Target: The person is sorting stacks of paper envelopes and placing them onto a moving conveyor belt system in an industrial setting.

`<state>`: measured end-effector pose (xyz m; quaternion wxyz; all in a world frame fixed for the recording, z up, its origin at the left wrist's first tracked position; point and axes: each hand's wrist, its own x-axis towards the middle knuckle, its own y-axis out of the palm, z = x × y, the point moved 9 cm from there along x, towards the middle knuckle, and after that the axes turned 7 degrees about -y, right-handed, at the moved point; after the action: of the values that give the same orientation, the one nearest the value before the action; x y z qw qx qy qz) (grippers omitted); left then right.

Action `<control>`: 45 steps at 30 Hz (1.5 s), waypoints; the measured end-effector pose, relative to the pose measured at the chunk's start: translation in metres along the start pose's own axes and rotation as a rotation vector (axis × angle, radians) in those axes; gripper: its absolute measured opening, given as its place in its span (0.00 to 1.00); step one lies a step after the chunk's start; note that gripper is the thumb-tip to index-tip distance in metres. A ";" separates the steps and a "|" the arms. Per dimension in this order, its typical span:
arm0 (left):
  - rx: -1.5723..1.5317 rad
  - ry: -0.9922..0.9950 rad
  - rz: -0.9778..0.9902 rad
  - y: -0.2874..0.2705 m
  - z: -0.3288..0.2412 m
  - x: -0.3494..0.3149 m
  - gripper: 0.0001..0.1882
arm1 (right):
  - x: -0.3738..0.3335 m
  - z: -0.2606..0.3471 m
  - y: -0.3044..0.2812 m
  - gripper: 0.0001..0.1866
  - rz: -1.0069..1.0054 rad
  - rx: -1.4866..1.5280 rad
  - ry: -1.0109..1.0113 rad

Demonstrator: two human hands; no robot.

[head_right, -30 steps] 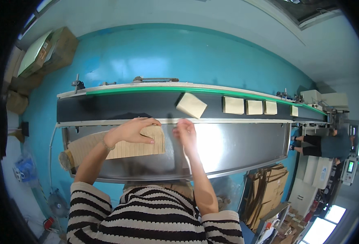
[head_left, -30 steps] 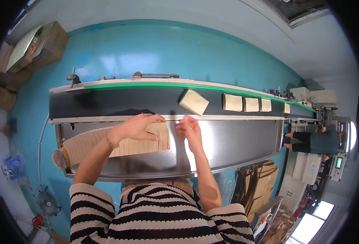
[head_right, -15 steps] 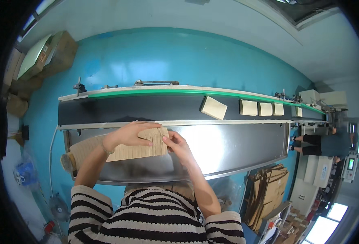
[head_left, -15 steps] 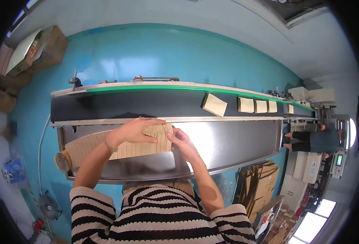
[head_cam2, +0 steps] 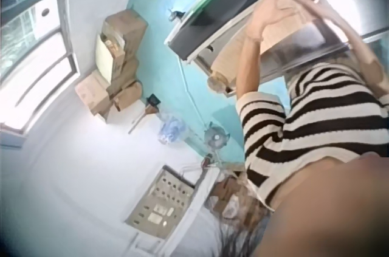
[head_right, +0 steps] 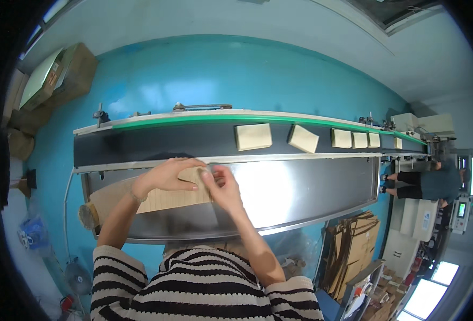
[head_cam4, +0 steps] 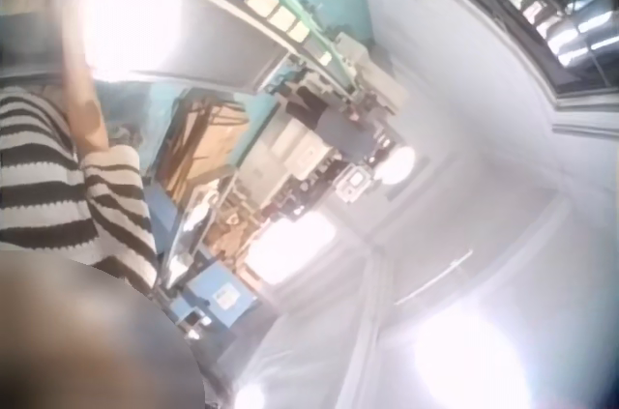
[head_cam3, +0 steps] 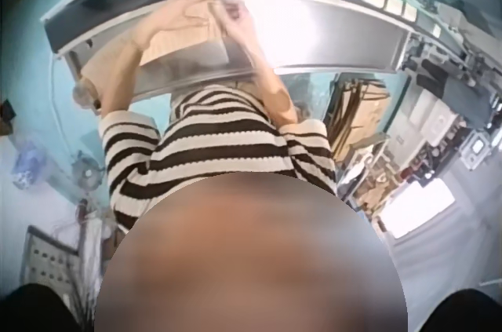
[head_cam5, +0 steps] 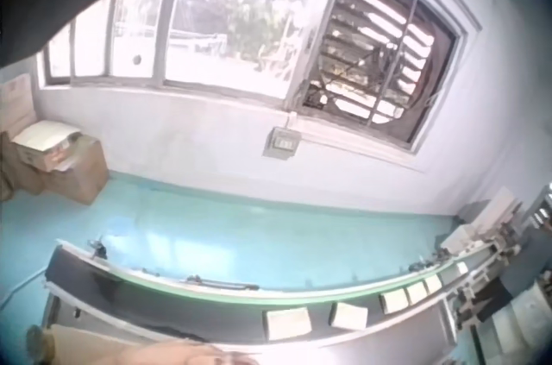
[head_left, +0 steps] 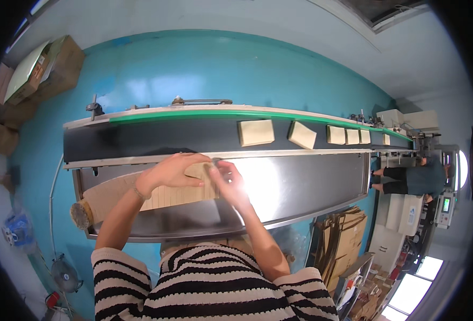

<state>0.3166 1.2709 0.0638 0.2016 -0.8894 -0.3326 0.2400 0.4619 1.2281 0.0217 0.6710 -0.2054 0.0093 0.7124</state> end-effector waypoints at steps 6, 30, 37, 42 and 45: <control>-0.018 -0.002 -0.050 -0.008 0.010 -0.007 0.37 | -0.004 -0.027 0.020 0.19 0.035 0.578 0.185; -0.029 0.013 -0.060 -0.015 0.033 -0.018 0.35 | 0.012 -0.022 0.034 0.17 0.287 0.221 0.178; -0.078 -0.004 -0.101 -0.023 0.027 -0.020 0.36 | 0.002 -0.038 0.052 0.16 0.135 0.625 0.371; 0.001 0.020 -0.001 -0.017 0.033 -0.014 0.36 | -0.001 -0.052 0.056 0.16 -0.008 0.812 0.430; -0.022 -0.021 -0.020 -0.016 0.045 -0.017 0.34 | 0.013 -0.035 0.036 0.19 0.155 0.046 0.052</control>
<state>0.2723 1.2798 0.0407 0.1907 -0.8857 -0.3462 0.2435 0.4368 1.2265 -0.0233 0.6178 -0.2071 0.0591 0.7563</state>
